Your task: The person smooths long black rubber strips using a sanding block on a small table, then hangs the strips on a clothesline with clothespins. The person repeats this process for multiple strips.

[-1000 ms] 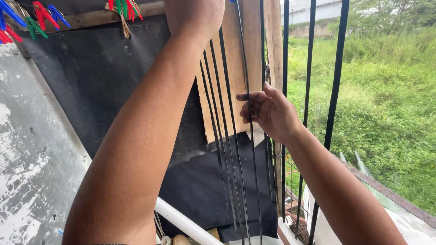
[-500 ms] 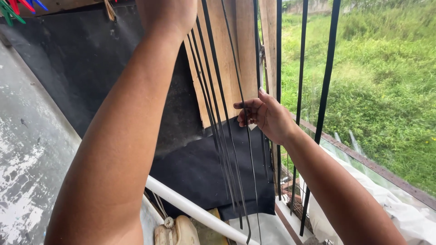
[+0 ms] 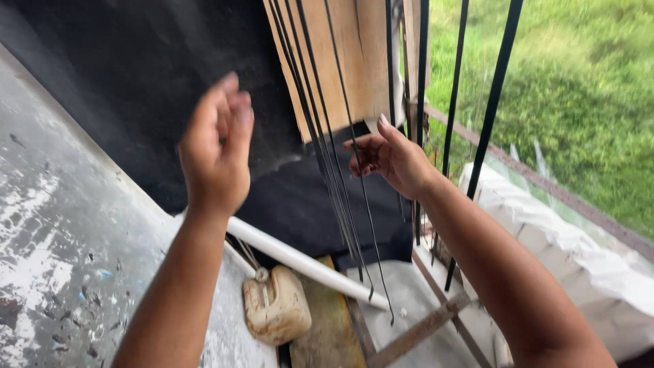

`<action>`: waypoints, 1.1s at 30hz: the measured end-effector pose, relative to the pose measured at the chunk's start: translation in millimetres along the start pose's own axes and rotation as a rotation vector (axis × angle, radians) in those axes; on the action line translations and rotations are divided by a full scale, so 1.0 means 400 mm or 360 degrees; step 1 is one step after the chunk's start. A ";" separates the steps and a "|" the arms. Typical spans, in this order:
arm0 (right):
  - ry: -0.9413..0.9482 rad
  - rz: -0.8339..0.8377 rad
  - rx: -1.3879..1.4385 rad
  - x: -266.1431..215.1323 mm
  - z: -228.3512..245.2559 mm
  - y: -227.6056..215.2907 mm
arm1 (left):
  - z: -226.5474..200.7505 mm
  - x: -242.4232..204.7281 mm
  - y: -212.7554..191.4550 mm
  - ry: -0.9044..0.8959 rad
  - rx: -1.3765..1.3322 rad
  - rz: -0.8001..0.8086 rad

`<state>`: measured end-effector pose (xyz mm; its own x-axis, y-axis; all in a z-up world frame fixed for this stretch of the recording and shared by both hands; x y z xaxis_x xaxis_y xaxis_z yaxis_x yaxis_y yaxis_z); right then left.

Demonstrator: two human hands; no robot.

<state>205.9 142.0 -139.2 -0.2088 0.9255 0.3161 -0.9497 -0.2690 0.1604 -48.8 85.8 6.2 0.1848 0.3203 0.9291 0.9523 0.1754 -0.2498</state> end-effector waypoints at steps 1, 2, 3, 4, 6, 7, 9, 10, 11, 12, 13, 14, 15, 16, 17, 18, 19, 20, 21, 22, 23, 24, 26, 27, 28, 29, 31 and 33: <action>0.0038 -0.0021 0.0036 -0.008 -0.007 0.006 | 0.008 -0.060 0.005 -0.0041 -0.0002 0.0039; 0.0039 -0.0007 -0.0005 -0.014 -0.010 0.014 | 0.029 -0.121 0.013 -0.0208 0.0018 0.0117; 0.0038 0.0003 -0.0044 -0.020 -0.012 0.021 | 0.047 -0.181 0.020 -0.0373 0.0038 0.0200; 0.0074 -0.0020 -0.0007 -0.030 -0.016 0.027 | 0.055 -0.235 0.028 -0.0410 0.0036 0.0243; 0.0071 -0.0011 -0.0125 -0.042 -0.009 0.043 | 0.095 -0.350 0.039 -0.0757 -0.0021 0.0331; 0.0099 -0.0035 -0.0096 -0.049 -0.022 0.037 | 0.115 -0.404 0.041 -0.0785 -0.0024 0.0368; 0.0117 -0.0135 -0.0241 -0.068 -0.042 0.017 | 0.154 -0.518 0.043 -0.0899 -0.0147 0.0405; 0.0149 -0.0166 -0.0214 -0.105 -0.049 0.004 | 0.162 -0.576 0.043 -0.0929 -0.0155 0.0448; 0.0099 -0.0176 -0.0451 -0.142 -0.044 -0.011 | 0.195 -0.655 0.052 -0.1235 -0.0098 0.0605; 0.0054 -0.0183 -0.0690 -0.179 -0.038 -0.022 | 0.222 -0.739 0.056 -0.1537 -0.0031 0.0767; 0.0093 -0.0218 -0.0666 -0.227 -0.087 -0.063 | 0.236 -0.830 0.061 -0.1562 -0.0040 0.0818; 0.0090 -0.0251 -0.0820 -0.278 -0.129 -0.099 | 0.260 -0.953 0.062 -0.1871 0.0042 0.1017; 0.0077 -0.0277 -0.0985 -0.326 -0.164 -0.134 | 0.280 -1.074 0.059 -0.2165 0.0134 0.1203; 0.0106 -0.0304 -0.0972 -0.396 -0.274 -0.187 | 0.363 -1.270 0.065 -0.2174 0.0130 0.1246; 0.0320 -0.0402 -0.1056 -0.471 -0.394 -0.253 | 0.411 -1.489 0.052 -0.2277 0.0106 0.1450; 0.0537 -0.0498 -0.1136 -0.554 -0.512 -0.315 | 0.427 -1.702 0.007 -0.2376 0.0083 0.1658; 0.0576 -0.0528 -0.1133 -0.657 -0.684 -0.338 | 0.404 -1.805 -0.013 -0.2379 0.0063 0.1707; 0.0743 -0.0645 -0.1107 -0.778 -0.849 -0.362 | 0.381 -1.917 -0.040 -0.2441 0.0153 0.1812; 0.0925 -0.0775 -0.1067 -0.920 -1.001 -0.375 | 0.347 -2.029 -0.072 -0.2498 0.0248 0.1943; 0.0980 -0.0818 -0.1051 -1.060 -1.145 -0.329 | 0.323 -2.072 -0.075 -0.2497 0.0231 0.2018; 0.1229 -0.0820 -0.1004 -1.200 -1.293 -0.263 | 0.308 -2.086 -0.089 -0.2237 0.0298 0.1887; 0.1477 -0.0819 -0.0945 -1.316 -1.436 -0.202 | 0.287 -2.096 -0.105 -0.1979 0.0345 0.1748; 0.1759 -0.0840 -0.0889 -1.505 -1.501 -0.058 | 0.269 -2.077 -0.121 -0.2088 0.0315 0.1816; 0.1970 -0.0798 -0.0869 -1.585 -1.539 0.018 | 0.274 -2.068 -0.132 -0.2201 0.0314 0.1782; 0.2015 -0.0835 -0.0828 -1.633 -1.522 0.054 | 0.276 -2.053 -0.136 -0.2195 0.0301 0.1854; 0.2080 -0.0942 -0.0815 -1.677 -1.501 0.076 | 0.283 -2.045 -0.147 -0.2337 0.0351 0.1910; 0.2169 -0.1068 -0.0775 -1.742 -1.459 0.098 | 0.286 -2.006 -0.156 -0.2471 0.0408 0.2007; 0.2351 -0.1344 -0.0940 -1.805 -1.402 0.070 | 0.280 -1.966 -0.163 -0.2754 0.0400 0.2064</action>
<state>199.1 -384.2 -887.5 0.6252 0.2853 -0.7264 -0.7788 0.1671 -0.6046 -283.2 -73.2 -738.7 0.0427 0.5934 -0.8038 0.4421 -0.7327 -0.5174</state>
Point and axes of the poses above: each hand's wrist, its own x-axis towards the middle knuckle, its own y-axis out of the palm, z = x × y, the point moved 7 cm from there along x, towards the middle knuckle, and after that the axes turned 3 degrees about -x, right-handed, at the moved point
